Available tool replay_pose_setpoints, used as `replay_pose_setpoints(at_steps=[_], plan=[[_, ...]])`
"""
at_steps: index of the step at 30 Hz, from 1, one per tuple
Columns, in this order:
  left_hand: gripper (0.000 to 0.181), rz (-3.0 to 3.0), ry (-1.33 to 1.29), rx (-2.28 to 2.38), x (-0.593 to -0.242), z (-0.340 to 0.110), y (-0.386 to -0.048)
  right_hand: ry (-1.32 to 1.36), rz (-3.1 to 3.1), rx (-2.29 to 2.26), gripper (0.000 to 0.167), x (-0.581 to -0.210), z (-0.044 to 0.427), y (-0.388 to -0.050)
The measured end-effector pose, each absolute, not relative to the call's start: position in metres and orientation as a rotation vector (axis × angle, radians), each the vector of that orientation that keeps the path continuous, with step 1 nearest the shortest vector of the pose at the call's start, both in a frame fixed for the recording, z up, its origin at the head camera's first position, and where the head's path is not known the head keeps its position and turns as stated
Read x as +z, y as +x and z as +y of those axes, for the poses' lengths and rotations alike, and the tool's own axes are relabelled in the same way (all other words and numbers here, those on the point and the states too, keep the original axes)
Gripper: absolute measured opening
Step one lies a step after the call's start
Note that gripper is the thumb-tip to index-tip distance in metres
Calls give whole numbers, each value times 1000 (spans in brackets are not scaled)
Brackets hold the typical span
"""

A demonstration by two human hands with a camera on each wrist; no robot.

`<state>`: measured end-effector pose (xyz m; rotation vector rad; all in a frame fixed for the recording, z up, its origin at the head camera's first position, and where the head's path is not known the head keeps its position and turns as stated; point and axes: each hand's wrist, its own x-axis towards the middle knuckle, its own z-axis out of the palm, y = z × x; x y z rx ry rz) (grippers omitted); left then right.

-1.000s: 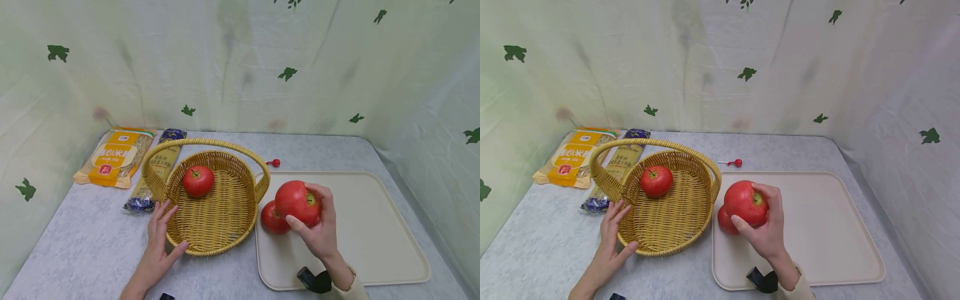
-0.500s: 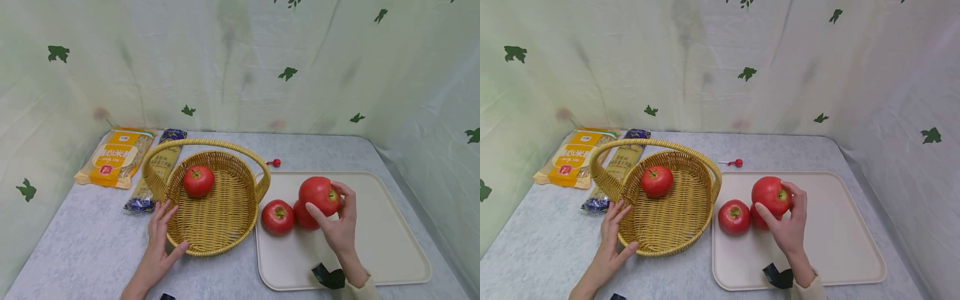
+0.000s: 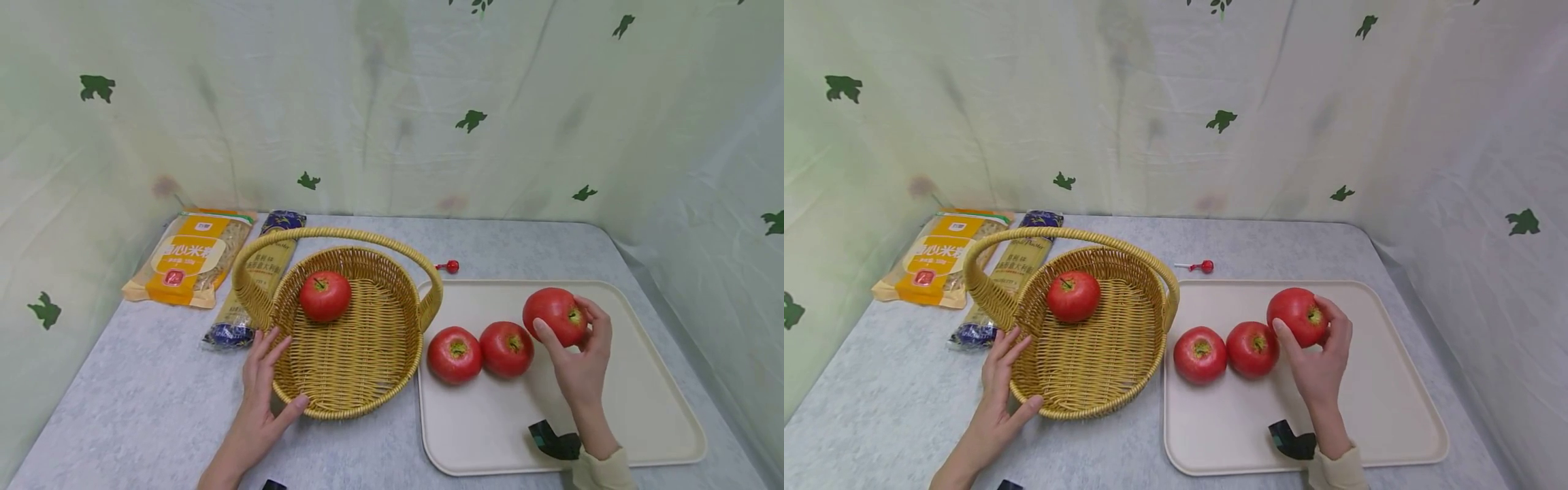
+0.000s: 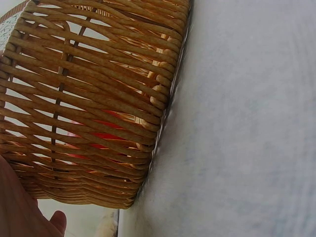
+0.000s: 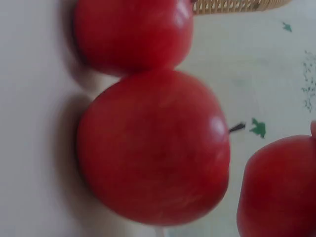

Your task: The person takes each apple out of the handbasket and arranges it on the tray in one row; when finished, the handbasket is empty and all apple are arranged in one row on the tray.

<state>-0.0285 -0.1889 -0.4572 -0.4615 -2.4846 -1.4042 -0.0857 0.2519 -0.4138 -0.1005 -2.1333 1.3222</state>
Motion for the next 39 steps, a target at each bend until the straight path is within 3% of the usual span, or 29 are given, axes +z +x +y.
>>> replay_pose_setpoints(at_steps=[5,18,39], plan=[[85,-2480,-471,-1404,-458,-188,-28,-185,-2171,1269,66,-429,265,-89],[85,-2472,-477,-1401,-457,-188,-27,-421,-2403,1200,69,-427,270,-81],[84,-2492,-456,-1416,-456,-189,-28,-451,-2537,1168,69,-441,280,-69]])
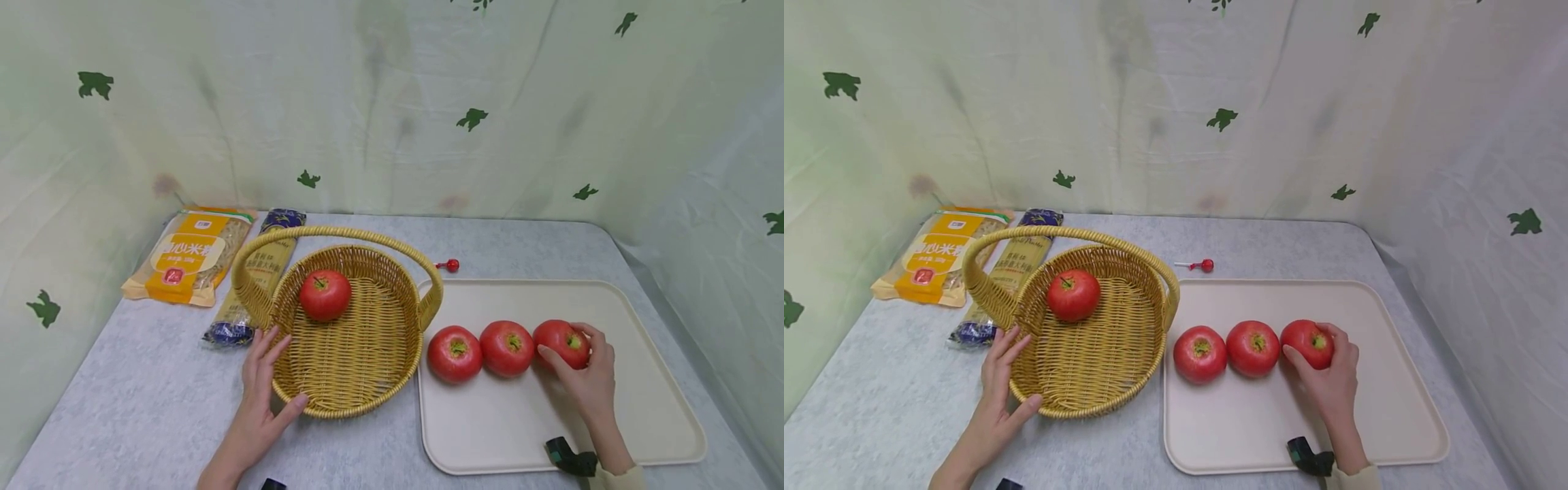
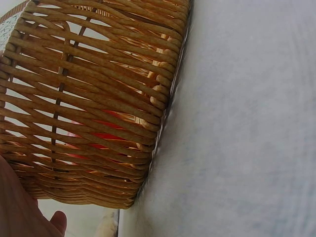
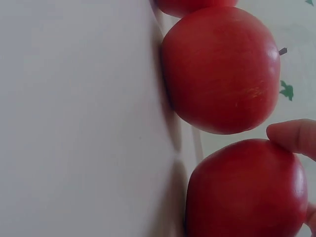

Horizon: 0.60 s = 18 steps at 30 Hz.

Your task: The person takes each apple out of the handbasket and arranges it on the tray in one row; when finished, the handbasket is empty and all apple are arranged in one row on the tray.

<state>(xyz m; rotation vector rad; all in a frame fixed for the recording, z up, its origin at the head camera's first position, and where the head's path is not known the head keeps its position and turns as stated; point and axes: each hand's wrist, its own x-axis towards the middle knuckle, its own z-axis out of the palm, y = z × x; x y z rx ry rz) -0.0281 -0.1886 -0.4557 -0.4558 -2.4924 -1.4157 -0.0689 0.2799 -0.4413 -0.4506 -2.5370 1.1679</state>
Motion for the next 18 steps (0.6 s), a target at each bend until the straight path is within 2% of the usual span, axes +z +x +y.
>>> replay_pose_setpoints(at_steps=[18], plan=[[83,-2483,-468,-1412,-457,-189,-29,-398,-2608,1120,62,-445,278,-72]])
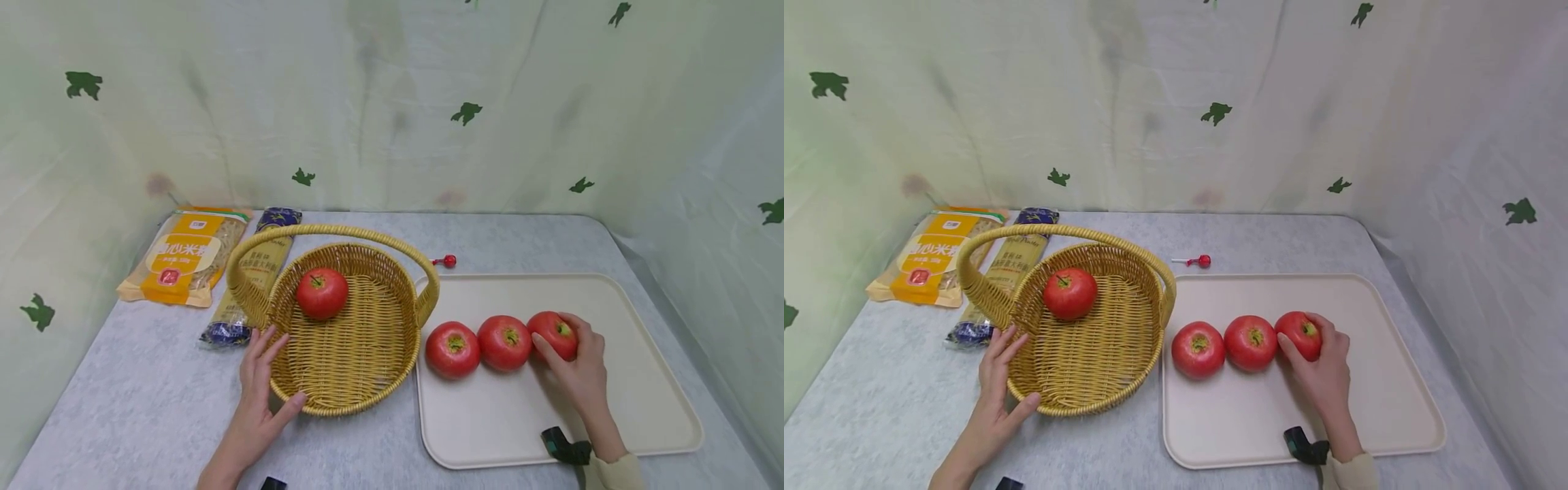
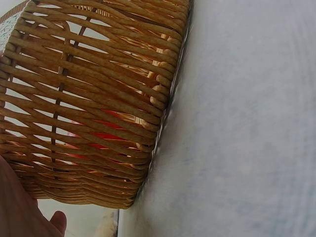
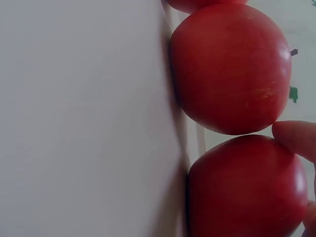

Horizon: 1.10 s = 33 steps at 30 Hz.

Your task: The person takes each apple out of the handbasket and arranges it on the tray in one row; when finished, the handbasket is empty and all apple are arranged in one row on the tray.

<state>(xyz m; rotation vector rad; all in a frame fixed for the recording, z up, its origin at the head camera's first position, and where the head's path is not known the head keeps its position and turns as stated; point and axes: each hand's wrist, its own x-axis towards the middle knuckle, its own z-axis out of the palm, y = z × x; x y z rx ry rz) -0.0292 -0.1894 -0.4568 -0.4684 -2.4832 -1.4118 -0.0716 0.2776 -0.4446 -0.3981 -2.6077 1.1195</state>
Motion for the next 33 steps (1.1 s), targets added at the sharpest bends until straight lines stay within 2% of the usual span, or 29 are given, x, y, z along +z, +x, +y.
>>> replay_pose_setpoints(at_steps=[14,28,33], plan=[[84,-2471,-479,-1431,-458,-190,-29,-395,-2707,1077,70,-447,276,-72],[81,-2464,-478,-1428,-457,-189,-31,-324,-2603,1155,66,-448,276,-72],[81,-2469,-481,-1407,-457,-189,-30,-253,-2420,1078,58,-439,273,-67]])
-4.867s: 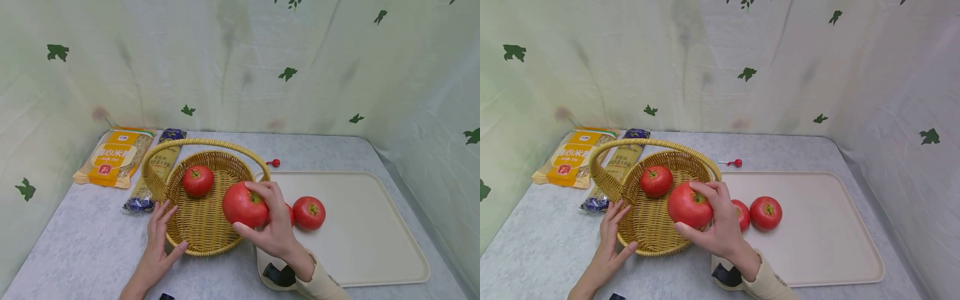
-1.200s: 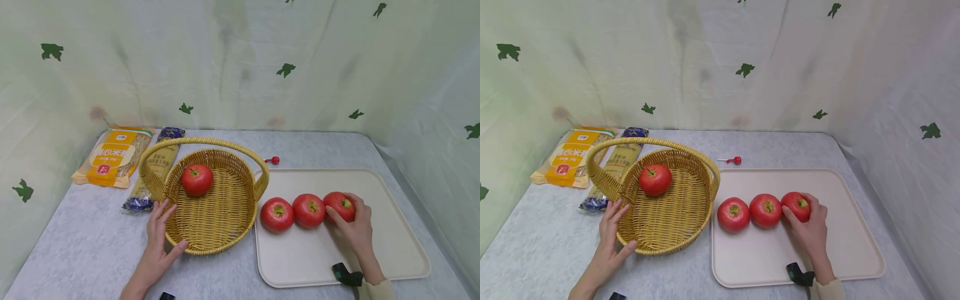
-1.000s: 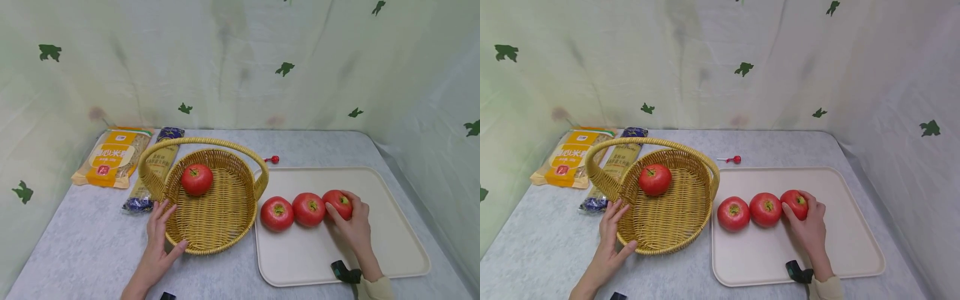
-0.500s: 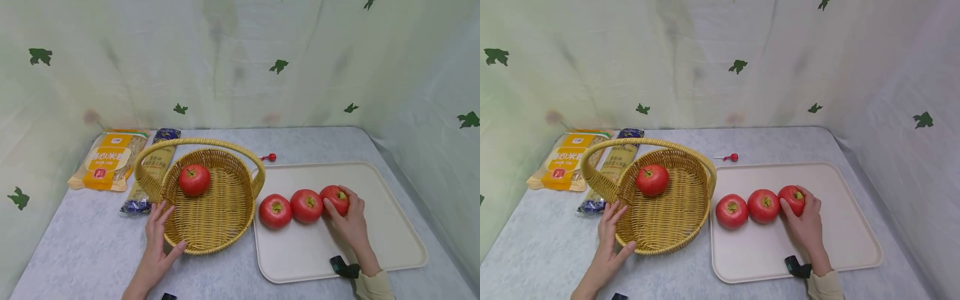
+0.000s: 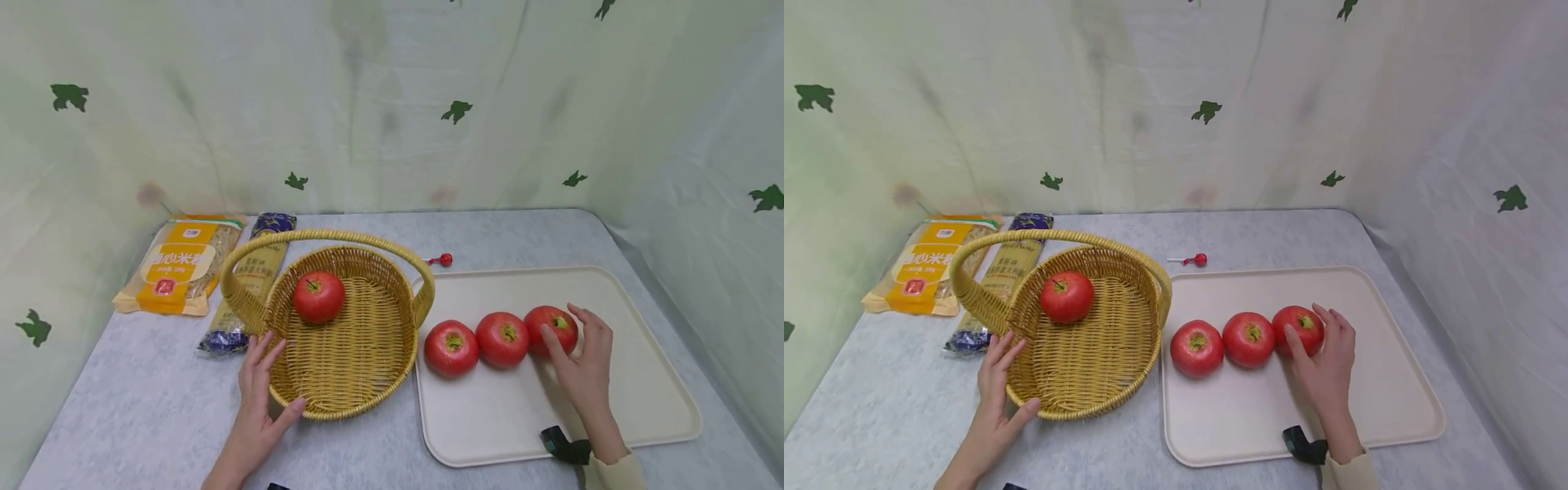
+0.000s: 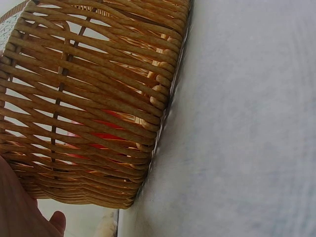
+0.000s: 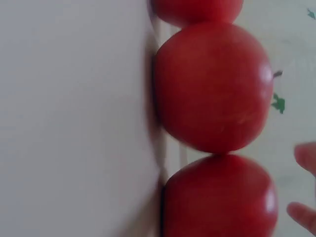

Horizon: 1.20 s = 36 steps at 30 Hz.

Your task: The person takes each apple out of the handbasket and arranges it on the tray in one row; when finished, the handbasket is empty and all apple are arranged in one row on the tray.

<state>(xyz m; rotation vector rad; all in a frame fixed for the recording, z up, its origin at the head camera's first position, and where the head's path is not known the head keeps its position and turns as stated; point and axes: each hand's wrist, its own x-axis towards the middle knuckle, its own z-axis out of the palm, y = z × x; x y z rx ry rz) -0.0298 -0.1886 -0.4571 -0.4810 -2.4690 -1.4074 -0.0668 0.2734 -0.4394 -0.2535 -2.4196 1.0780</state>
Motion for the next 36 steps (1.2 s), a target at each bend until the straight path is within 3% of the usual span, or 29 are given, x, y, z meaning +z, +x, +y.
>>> replay_pose_setpoints(at_steps=[13,18,27,36], plan=[[82,-2496,-461,-1387,-458,-189,-28,370,-2064,1044,27,-408,218,-67],[82,-2500,-458,-1383,-457,-189,-28,596,-2060,1116,31,-394,179,-70],[82,-2513,-460,-1393,-456,-188,-30,1029,-2025,1250,16,-375,113,-79],[82,-2515,-454,-1397,-455,-189,-29,1162,-2274,1090,20,-355,76,-96]])
